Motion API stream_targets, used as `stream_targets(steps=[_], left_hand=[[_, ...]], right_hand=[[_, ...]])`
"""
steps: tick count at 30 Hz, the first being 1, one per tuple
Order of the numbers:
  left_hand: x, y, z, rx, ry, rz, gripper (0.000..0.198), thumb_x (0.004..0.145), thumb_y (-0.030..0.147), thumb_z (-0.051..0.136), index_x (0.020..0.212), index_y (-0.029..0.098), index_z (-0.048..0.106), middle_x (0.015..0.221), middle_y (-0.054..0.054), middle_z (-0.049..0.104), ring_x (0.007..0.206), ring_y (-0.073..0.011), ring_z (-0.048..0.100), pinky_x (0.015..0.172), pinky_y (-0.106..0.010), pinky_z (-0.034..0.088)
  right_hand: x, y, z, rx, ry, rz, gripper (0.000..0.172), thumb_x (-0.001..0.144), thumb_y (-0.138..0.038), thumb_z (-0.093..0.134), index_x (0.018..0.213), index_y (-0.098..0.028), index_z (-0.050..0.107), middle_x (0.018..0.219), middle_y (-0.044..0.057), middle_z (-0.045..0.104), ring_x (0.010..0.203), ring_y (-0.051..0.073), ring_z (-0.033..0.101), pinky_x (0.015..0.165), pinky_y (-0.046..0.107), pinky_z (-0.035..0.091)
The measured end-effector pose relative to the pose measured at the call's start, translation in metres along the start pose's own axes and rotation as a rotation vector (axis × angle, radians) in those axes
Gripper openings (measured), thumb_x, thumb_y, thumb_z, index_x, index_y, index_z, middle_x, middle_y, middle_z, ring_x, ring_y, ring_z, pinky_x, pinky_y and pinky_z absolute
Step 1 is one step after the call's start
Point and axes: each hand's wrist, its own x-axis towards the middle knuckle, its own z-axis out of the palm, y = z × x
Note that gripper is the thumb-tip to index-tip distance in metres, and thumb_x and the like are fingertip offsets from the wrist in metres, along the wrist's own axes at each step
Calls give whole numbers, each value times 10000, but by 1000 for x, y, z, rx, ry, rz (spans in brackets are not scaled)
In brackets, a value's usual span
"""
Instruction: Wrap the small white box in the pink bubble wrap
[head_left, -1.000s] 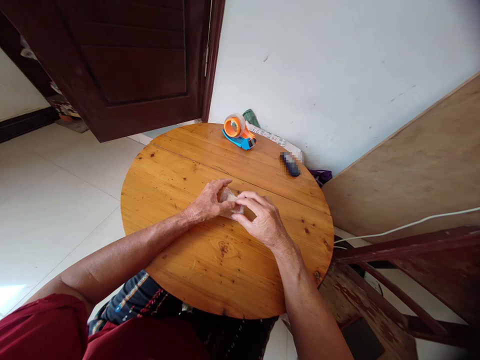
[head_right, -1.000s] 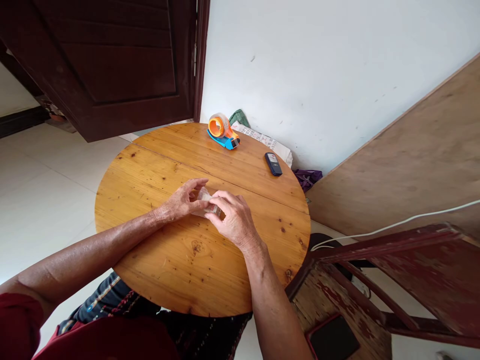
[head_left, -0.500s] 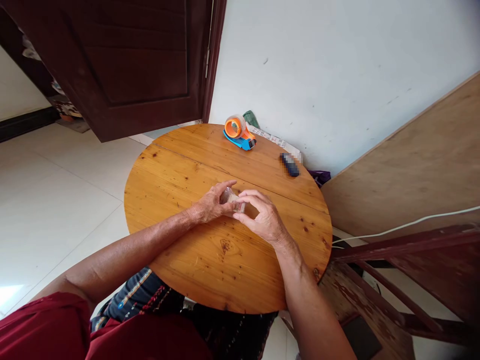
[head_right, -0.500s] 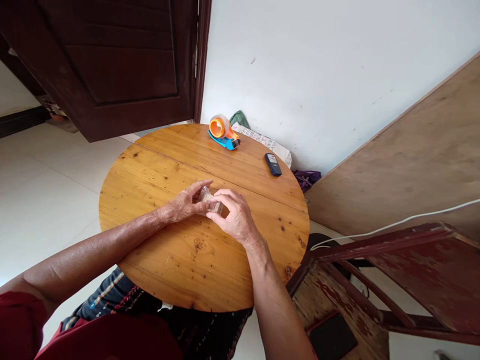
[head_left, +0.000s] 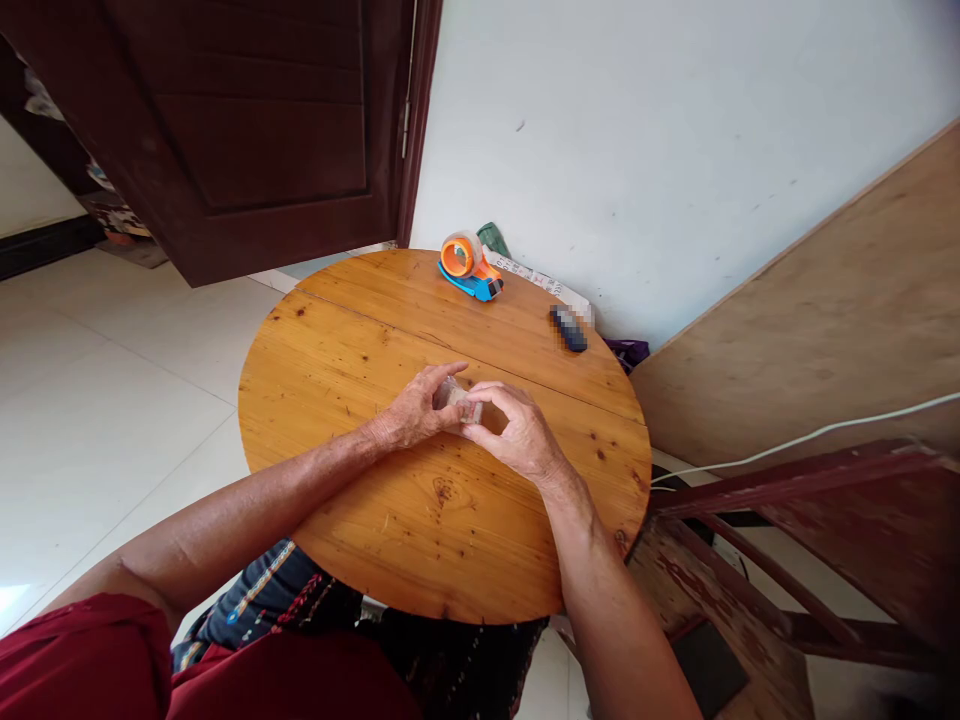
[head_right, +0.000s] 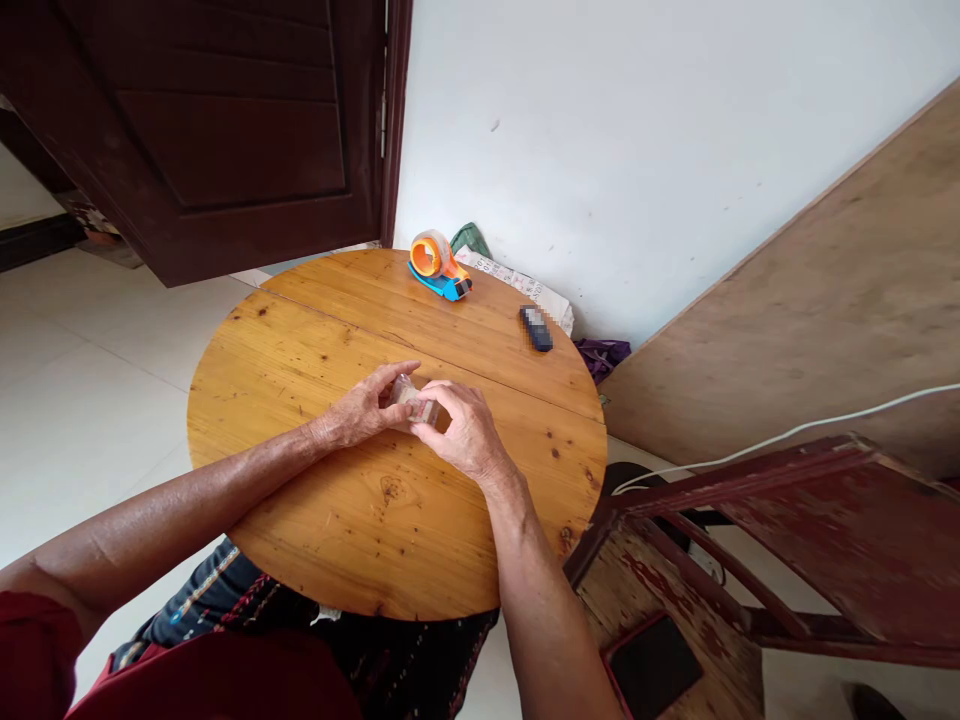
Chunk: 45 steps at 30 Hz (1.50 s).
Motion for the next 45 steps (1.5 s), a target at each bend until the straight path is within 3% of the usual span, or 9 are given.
stream_targets(steps=[5,11,15,18,22,28,36,45], left_hand=[[-1,0,1,53,42,64,599,791,391,714,1333,181,572,1287,-140,565,1135,-272,572,976,-435,491],[-1,-1,1,97,66,88,595,759,306,704,1323,177,566,1328,-143,533,1159,-287,571,964,-442,506],[-1,1,1,101,49,106,564,791,344,678,1322,192,565,1337,-138,530,1156,-273,567,970,-434,499],[-1,2,0,76,40,88,556,778,339,675,1306,193,580,1337,-135,532,1145,-268,565,961,-425,498],[0,5,-5,-29,27,26,545,736,303,658,1269,196,613,1297,-116,559,1082,-254,588,915,-406,511],[3,6,-16,-160,105,-36,504,683,254,590,1176,193,679,1305,-94,586,1205,-275,552,959,-402,500],[8,6,-22,-236,155,-89,342,678,204,623,999,169,737,1250,-88,645,1107,-221,623,871,-301,529],[7,9,-21,-339,91,-153,359,708,226,658,1052,135,707,1070,-86,696,842,-157,662,768,-287,538]], right_hand=[[-1,-1,-3,67,-1,39,275,757,-221,726,1017,-258,642,1087,60,706,1045,257,660,943,450,505],[-2,1,-7,121,52,25,417,738,-294,784,1119,-250,620,1259,102,630,1230,282,576,1059,482,447],[-2,3,-4,53,23,8,295,741,-251,777,1005,-253,643,1152,82,681,1110,281,632,994,491,471],[-2,4,-3,48,17,3,273,739,-241,773,981,-257,647,1089,64,701,1053,272,649,964,483,485],[-3,5,-5,114,-2,31,309,740,-301,779,1019,-256,657,1184,80,668,1132,273,626,1008,482,475],[-3,3,-10,181,2,83,351,750,-352,777,1062,-248,654,1311,101,615,1238,281,580,1073,487,428],[-3,3,-20,222,74,165,203,862,-357,625,1026,-240,651,1281,96,646,1209,272,594,989,461,466],[-3,4,-15,232,31,181,407,774,-386,712,1146,-257,612,1368,95,598,1268,287,553,977,464,470]])
